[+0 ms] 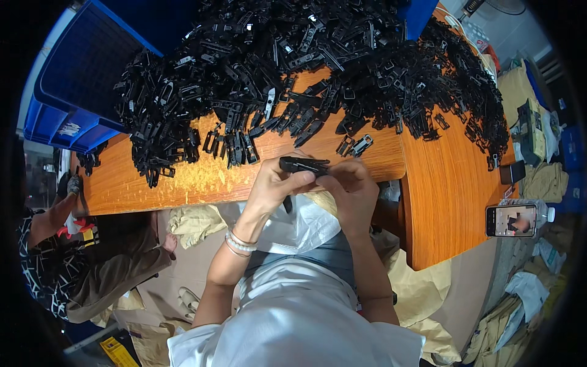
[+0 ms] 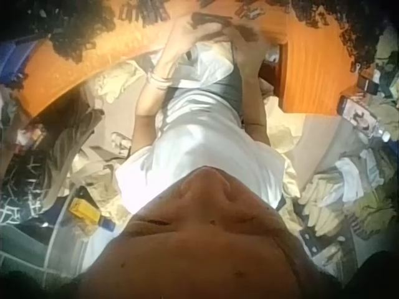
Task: Assembling and inspecting small black components at a factory workbench.
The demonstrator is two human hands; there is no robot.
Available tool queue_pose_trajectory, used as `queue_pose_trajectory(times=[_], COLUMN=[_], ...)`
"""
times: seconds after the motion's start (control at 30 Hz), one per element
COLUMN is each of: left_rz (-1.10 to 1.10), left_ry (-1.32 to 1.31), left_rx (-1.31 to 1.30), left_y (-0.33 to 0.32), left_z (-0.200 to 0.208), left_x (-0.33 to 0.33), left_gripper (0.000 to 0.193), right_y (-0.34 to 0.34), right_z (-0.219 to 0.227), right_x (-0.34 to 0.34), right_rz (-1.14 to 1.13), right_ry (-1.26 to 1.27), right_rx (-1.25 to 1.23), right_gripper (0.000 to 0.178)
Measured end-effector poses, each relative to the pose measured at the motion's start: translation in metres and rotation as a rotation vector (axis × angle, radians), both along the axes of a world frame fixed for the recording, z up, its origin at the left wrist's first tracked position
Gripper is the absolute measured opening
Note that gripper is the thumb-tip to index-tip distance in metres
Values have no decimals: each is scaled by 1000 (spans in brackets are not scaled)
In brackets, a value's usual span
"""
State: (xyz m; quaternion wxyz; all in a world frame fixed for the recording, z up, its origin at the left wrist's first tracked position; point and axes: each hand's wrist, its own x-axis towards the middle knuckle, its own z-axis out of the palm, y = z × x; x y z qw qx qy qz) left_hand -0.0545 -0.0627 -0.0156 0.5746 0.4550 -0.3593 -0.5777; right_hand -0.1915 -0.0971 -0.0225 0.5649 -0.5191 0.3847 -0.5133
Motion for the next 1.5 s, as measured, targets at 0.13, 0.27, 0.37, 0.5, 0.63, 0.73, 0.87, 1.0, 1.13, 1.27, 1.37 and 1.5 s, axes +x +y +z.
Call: queue_pose_trajectory(times=[0.13,0.27,0.37,0.5,0.63,0.73,0.87,1.0,1.13,1.27,1.37,1.5], left_rz=[-9,-47,-221,33,247,201,400,507,495,431,219,-28], left_ry=[87,43,-93,-622,-1005,-1253,-1567,-1636,-1638,-1607,-1296,-1476], left_rx=[-91,-110,-56,-325,-326,-385,-414,-456,-516,-469,-191,-8], left_y=[5,4,-7,-55,-113,-145,-172,-189,-193,-179,-162,-142], left_z=[-4,-8,0,1,1,-9,-19,-24,-19,-17,-6,4], left_x=[-2,-2,14,33,65,63,46,41,44,46,46,50], left_gripper=[8,9,10,18,14,13,6,3,5,4,18,18], right_y=[3,6,2,-7,-3,4,9,11,7,2,1,0], right_z=[1,1,-7,-22,-22,-24,-23,-15,-16,-19,-20,-28], right_x=[1,2,-3,-10,-18,-14,-12,-8,-6,-5,-4,-8], right_rz=[79,87,12,-140,-77,-47,-4,62,67,39,31,35], right_ry=[-29,-17,16,-103,-99,-144,-92,-2,-14,-3,-7,1], right_rx=[33,-21,18,101,103,141,160,222,241,227,226,223], right_gripper=[15,14,14,16,17,17,14,12,12,11,11,11])
